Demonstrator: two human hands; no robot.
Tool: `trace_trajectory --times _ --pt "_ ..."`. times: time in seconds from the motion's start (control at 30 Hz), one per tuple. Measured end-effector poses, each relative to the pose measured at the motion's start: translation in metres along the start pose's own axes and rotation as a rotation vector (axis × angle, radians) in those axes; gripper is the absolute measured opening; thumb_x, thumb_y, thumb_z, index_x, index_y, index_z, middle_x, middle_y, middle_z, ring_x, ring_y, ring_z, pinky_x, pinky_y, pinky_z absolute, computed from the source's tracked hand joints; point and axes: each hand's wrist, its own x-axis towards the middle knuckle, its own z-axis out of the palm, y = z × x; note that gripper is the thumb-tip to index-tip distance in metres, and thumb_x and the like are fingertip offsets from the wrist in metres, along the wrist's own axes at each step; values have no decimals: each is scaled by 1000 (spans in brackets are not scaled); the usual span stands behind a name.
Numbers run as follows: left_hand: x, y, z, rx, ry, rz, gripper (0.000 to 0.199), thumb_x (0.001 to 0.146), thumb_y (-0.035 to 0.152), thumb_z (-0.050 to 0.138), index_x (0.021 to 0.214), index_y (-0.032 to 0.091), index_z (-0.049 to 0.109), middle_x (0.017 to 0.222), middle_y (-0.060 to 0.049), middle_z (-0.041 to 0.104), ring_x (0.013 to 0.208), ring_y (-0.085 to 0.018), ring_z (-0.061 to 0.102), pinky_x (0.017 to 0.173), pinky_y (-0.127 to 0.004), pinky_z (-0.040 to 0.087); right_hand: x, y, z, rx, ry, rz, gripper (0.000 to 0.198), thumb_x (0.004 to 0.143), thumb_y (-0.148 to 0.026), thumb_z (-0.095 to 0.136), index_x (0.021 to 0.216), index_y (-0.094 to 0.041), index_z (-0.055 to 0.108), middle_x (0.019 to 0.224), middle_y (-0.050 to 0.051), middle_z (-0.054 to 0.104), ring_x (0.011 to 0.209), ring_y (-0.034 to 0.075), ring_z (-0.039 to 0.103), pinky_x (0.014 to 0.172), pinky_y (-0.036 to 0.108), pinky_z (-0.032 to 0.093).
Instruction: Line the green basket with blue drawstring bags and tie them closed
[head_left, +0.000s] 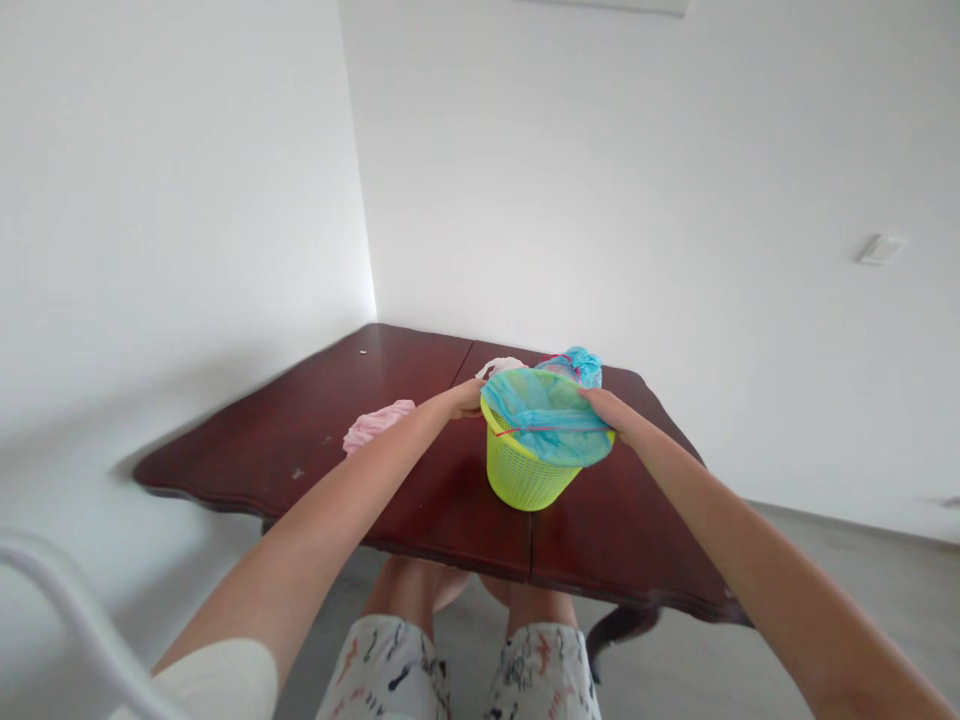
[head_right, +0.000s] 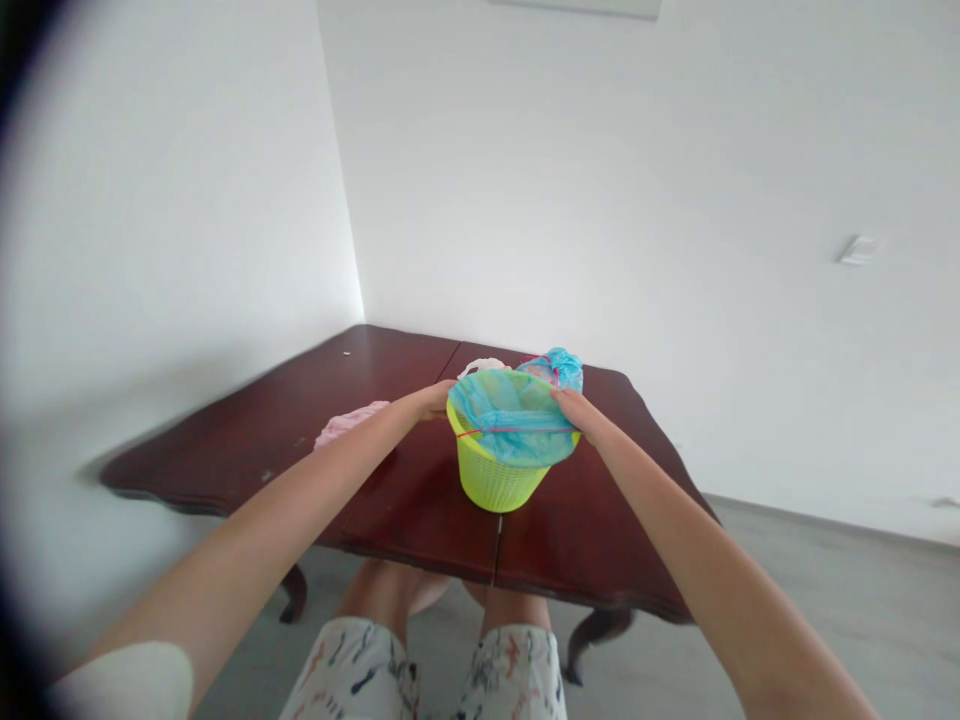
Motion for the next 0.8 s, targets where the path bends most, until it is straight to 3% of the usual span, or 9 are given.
trace_trajectory --times 0.1,0.2,0.27,0.33,0.4,0.5,0.57,0.8 --pt "-19 4 -15 97 90 116 20 96 28 93 99 15 78 92 -9 82 87 -25 79 83 -36 65 -18 1 -9 12 34 49 41 114 -43 50 114 -20 84 112 17 88 110 36 83 103 53 71" --pt "-57 9 -31 154 193 343 24 106 40 82 121 21 81 135 -14 85 136 -32 75 117 -40 61 -57 6 -18 7 121 -15 40 113 -50 56 132 -24 79 134 15 83 128 36 77 118 55 64" --pt "-87 9 -35 268 109 532 34 109 46 80 138 26 82 162 -12 77 162 -34 60 140 -43 45 -88 10 -20 -3 139 -170 41 114 -55 61 137 -28 80 152 15 76 141 35 73 124 53 61" --pt "-113 7 -32 525 -49 741 46 109 51 84 149 31 81 174 -11 70 172 -37 52 150 -49 29 -112 14 -18 -30 141 -284 37 116 -58 63 126 -30 85 161 15 70 148 35 70 124 52 61" --pt "-128 4 -24 732 -144 897 42 110 54 86 145 32 82 170 -10 73 169 -38 57 151 -56 23 -126 17 -14 -32 170 -326 37 117 -58 64 112 -29 86 159 15 71 147 36 71 121 52 62" --pt "-133 3 -11 754 -158 1031 26 114 50 84 123 27 81 140 -10 85 142 -33 75 137 -54 44 -130 22 -5 73 238 -340 39 118 -60 66 103 -27 81 154 16 72 138 35 74 109 49 66" --pt "-133 3 -5 704 -155 1089 20 115 44 83 117 25 77 127 -9 85 126 -28 77 121 -47 56 -129 25 1 128 288 -355 39 120 -59 65 104 -26 78 153 17 69 133 34 74 100 47 67" --pt "-142 -16 9 710 35 1190 8 117 33 81 116 26 79 121 -8 76 117 -26 72 110 -43 56 -151 24 24 7 586 -542 21 123 -37 59 108 -27 70 135 14 64 129 33 66 109 56 59"
